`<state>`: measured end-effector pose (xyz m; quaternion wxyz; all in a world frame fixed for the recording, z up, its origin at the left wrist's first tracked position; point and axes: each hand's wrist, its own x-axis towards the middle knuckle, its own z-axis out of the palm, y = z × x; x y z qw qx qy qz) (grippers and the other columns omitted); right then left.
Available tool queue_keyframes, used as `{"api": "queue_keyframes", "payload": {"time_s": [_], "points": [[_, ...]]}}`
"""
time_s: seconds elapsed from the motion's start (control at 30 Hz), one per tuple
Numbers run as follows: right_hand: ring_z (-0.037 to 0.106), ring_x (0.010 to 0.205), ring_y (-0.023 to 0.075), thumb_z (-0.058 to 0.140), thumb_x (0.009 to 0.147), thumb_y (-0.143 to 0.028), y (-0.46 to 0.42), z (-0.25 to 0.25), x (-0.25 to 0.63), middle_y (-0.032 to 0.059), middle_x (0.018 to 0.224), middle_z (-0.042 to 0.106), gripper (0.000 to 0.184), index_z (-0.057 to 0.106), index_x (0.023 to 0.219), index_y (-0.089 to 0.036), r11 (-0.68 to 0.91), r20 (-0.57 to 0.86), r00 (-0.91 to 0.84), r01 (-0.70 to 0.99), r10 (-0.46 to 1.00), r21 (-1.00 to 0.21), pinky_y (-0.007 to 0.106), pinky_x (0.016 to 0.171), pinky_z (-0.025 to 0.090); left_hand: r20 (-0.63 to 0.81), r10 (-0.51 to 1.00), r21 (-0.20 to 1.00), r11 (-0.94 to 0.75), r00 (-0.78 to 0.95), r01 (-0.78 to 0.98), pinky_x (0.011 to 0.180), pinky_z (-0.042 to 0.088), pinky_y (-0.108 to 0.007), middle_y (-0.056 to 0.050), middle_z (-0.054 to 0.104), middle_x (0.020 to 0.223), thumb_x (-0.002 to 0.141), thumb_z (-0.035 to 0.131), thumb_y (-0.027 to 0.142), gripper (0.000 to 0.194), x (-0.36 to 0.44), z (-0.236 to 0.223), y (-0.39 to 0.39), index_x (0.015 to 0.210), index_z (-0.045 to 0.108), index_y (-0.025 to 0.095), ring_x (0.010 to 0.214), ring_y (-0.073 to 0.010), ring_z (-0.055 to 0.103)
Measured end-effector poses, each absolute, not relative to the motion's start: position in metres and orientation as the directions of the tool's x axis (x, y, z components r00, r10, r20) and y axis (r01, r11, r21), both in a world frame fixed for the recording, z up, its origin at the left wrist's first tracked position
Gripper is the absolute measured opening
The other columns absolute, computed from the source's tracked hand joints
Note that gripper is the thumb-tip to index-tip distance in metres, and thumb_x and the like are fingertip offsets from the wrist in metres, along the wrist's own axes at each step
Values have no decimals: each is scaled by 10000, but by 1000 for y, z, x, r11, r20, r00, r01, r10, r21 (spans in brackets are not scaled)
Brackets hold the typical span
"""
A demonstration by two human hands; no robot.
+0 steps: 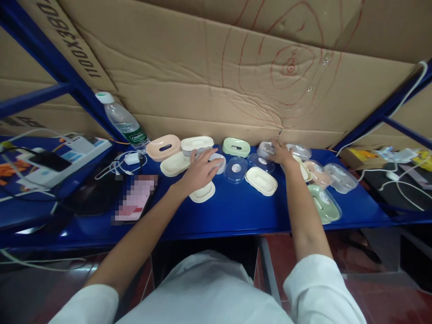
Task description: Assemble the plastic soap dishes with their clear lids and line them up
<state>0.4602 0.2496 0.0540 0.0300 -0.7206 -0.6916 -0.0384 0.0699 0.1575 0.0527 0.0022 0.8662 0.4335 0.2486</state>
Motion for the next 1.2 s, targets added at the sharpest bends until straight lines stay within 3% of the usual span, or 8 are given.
{"api": "queue_keyframes", "payload": {"time_s": [0.1,0.2,0.37,0.47,0.6,0.8,0.97,1.2], "points": [[571,1372,454,786,832,-641,249,58,459,246,1490,615,892,538,1563,-193,-63,109,72,995,992,-79,658,1144,409,489,736,313,-649,468,694,1279,229,-689,-148,569,1580,1053,497,225,335,66,55,158,1303,717,256,1510,-349,488],[623,1329,382,755,852,-675,236,66,446,185,1437,668,869,539,1555,-211,-7,178,41,982,983,-189,545,1133,477,526,762,547,-644,379,535,1245,377,-583,-139,607,1521,1042,556,294,369,64,53,164,1396,655,258,1444,-318,551],[616,1362,325,829,806,-645,207,85,365,104,1521,631,842,583,1514,-263,467,363,-302,670,882,-577,493,1173,474,240,934,960,-269,265,81,1092,563,-536,-178,422,1683,850,849,430,1035,72,48,183,1683,240,348,1454,-365,555],[578,1420,301,803,843,-647,208,91,314,65,1572,598,782,591,1514,-307,552,336,-468,469,818,-689,475,1213,439,211,949,976,-191,234,-105,1145,534,-541,-134,511,1632,847,862,417,1021,70,50,195,1671,261,363,1458,-343,564],[616,1376,301,653,921,-723,238,84,287,84,1508,649,700,642,1459,-275,398,242,-386,402,890,-825,498,1196,461,208,975,967,-194,77,-162,1175,523,-519,-113,595,1556,801,899,347,922,58,51,200,1590,422,307,1422,-325,599],[379,1573,371,690,897,-710,260,75,271,115,1641,504,682,660,1447,-307,475,420,-253,651,871,-593,656,1279,265,228,969,953,-242,-97,-184,1183,520,-482,-128,607,1516,773,928,378,891,47,41,209,1532,474,269,1400,-322,617],[699,1189,295,671,912,-727,238,86,241,55,1276,770,602,768,1290,-269,631,364,-583,356,726,-689,446,1082,521,278,956,936,-291,-93,-197,1184,513,-491,-123,604,1515,796,908,532,889,40,34,218,1529,462,299,1380,-326,635],[718,1079,299,599,908,-816,243,83,252,55,1128,806,682,804,1167,-220,506,346,-410,393,844,-768,423,981,555,447,894,893,-444,31,-73,1166,517,-523,-144,455,1648,724,914,637,995,30,31,224,1544,448,320,1436,-368,571]]}}
